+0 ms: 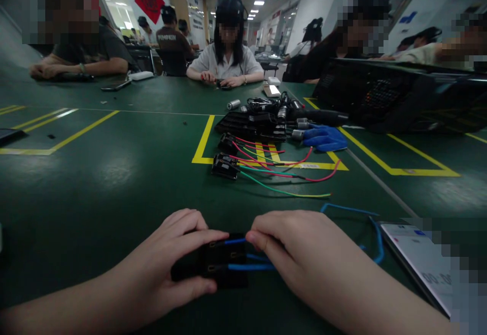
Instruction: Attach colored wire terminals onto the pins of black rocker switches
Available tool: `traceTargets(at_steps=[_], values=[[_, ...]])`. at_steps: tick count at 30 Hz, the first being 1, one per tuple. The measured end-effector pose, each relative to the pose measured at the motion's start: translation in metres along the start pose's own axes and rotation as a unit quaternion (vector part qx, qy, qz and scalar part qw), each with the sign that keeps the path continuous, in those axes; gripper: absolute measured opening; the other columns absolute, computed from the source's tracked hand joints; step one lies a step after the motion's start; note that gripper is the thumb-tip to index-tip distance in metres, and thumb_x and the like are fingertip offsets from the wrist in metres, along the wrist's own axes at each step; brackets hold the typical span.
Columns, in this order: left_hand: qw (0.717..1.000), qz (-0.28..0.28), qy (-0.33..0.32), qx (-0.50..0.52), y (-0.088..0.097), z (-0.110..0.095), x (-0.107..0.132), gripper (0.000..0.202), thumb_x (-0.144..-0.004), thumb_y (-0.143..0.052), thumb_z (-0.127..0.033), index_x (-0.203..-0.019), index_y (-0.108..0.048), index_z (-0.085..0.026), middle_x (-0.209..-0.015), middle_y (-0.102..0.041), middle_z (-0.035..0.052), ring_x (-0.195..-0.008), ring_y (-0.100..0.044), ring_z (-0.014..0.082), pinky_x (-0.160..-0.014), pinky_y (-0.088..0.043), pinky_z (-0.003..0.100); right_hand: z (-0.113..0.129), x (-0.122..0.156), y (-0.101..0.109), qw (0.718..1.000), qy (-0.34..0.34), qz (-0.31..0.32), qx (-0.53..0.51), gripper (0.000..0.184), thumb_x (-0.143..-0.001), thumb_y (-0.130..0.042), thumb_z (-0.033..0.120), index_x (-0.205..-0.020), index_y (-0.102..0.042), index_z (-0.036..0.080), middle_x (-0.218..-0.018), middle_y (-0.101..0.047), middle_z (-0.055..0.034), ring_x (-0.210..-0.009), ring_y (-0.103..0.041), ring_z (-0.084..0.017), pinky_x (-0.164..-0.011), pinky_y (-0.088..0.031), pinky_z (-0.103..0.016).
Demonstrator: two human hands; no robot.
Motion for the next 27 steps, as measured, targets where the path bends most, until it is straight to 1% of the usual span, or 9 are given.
traceTargets(at_steps=[2, 4, 8, 12, 14, 16, 18, 23, 27], values=[[1.000, -0.004, -0.005, 0.003, 0.000, 0.000, 0.001, 0.052, -0.081, -0.085, -0.022, -0.129, -0.066, -0.023, -0.106, -0.060, 0.0055, -0.102, -0.054, 0.0269, -0.088, -0.046, 0.042, -0.010, -0.003, -0.009, 0.997, -0.044, 0.067, -0.022, 0.037, -0.096, -0.042, 0.042, -0.070, -0.061, 0.025, -0.070, -0.068, -0.0020, -0.067, -0.063, -0.020, -0.059, -0.040, -0.031], [1.000, -0.010, -0.011, 0.007, 0.000, 0.000, 0.002, 0.053, -0.080, -0.085, -0.022, -0.130, -0.066, -0.023, -0.107, -0.060, 0.0053, -0.102, -0.054, 0.0265, -0.088, -0.046, 0.041, -0.018, -0.006, -0.016, 0.991, -0.068, 0.104, -0.048, 0.038, -0.097, -0.041, 0.045, -0.070, -0.059, 0.024, -0.071, -0.068, -0.0019, -0.069, -0.063, -0.020, -0.062, -0.041, -0.031], [1.000, -0.006, -0.006, 0.006, -0.001, 0.001, 0.002, 0.053, -0.080, -0.085, -0.022, -0.130, -0.066, -0.024, -0.108, -0.060, 0.0053, -0.101, -0.054, 0.0263, -0.087, -0.045, 0.041, -0.018, -0.006, -0.013, 0.993, -0.055, 0.100, -0.044, 0.038, -0.098, -0.041, 0.045, -0.071, -0.057, 0.024, -0.072, -0.067, -0.0017, -0.068, -0.061, -0.020, -0.061, -0.040, -0.031], [1.000, -0.003, -0.009, 0.003, 0.000, 0.000, 0.002, 0.053, -0.080, -0.086, -0.022, -0.129, -0.066, -0.024, -0.105, -0.060, 0.0044, -0.100, -0.054, 0.0255, -0.086, -0.045, 0.040, -0.005, -0.001, 0.000, 0.998, 0.007, 0.049, -0.030, 0.040, -0.100, -0.038, 0.044, -0.067, -0.050, 0.025, -0.063, -0.060, -0.0002, -0.058, -0.055, -0.017, -0.054, -0.034, -0.030], [1.000, -0.004, -0.011, 0.003, 0.001, -0.001, 0.002, 0.052, -0.079, -0.087, -0.022, -0.128, -0.067, -0.024, -0.104, -0.060, 0.0040, -0.099, -0.055, 0.0251, -0.085, -0.045, 0.039, 0.000, 0.001, 0.004, 0.999, 0.028, 0.026, -0.031, 0.041, -0.100, -0.037, 0.043, -0.066, -0.050, 0.025, -0.062, -0.060, 0.0000, -0.057, -0.054, -0.016, -0.054, -0.034, -0.030], [1.000, -0.007, -0.011, 0.006, 0.001, -0.001, 0.003, 0.053, -0.079, -0.088, -0.022, -0.127, -0.068, -0.025, -0.103, -0.060, 0.0038, -0.099, -0.055, 0.0252, -0.085, -0.045, 0.039, 0.001, 0.002, 0.005, 0.999, 0.035, 0.019, -0.027, 0.040, -0.100, -0.037, 0.042, -0.067, -0.052, 0.025, -0.064, -0.061, -0.0004, -0.058, -0.055, -0.016, -0.055, -0.034, -0.030], [1.000, -0.006, -0.010, 0.007, 0.001, 0.000, 0.002, 0.052, -0.079, -0.087, -0.022, -0.127, -0.068, -0.025, -0.103, -0.060, 0.0036, -0.099, -0.055, 0.0252, -0.085, -0.046, 0.039, -0.003, 0.001, 0.003, 0.999, 0.026, 0.036, -0.019, 0.039, -0.100, -0.038, 0.043, -0.068, -0.052, 0.025, -0.064, -0.061, -0.0006, -0.058, -0.055, -0.017, -0.055, -0.033, -0.030], [1.000, -0.009, -0.004, 0.008, 0.001, 0.001, 0.000, 0.052, -0.080, -0.085, -0.023, -0.128, -0.067, -0.026, -0.105, -0.060, 0.0035, -0.100, -0.055, 0.0252, -0.086, -0.046, 0.040, -0.020, -0.004, -0.010, 0.989, -0.025, 0.141, -0.038, 0.041, -0.102, -0.039, 0.049, -0.074, -0.056, 0.025, -0.072, -0.064, 0.0011, -0.067, -0.060, -0.017, -0.061, -0.036, -0.030], [1.000, -0.001, 0.000, 0.010, 0.000, 0.000, 0.002, 0.051, -0.081, -0.083, -0.021, -0.128, -0.066, -0.027, -0.106, -0.059, 0.0032, -0.101, -0.054, 0.0254, -0.088, -0.046, 0.041, -0.023, -0.003, -0.013, 0.986, -0.030, 0.157, -0.057, 0.038, -0.104, -0.037, 0.046, -0.079, -0.057, 0.024, -0.079, -0.066, 0.0008, -0.074, -0.062, -0.018, -0.066, -0.039, -0.030]])
Point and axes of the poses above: each hand's wrist, its own x-axis away from the middle knuckle, its own y-axis out of the back of the hand, z = x × y, the point moved 4 cm from there along -x, towards the middle knuckle
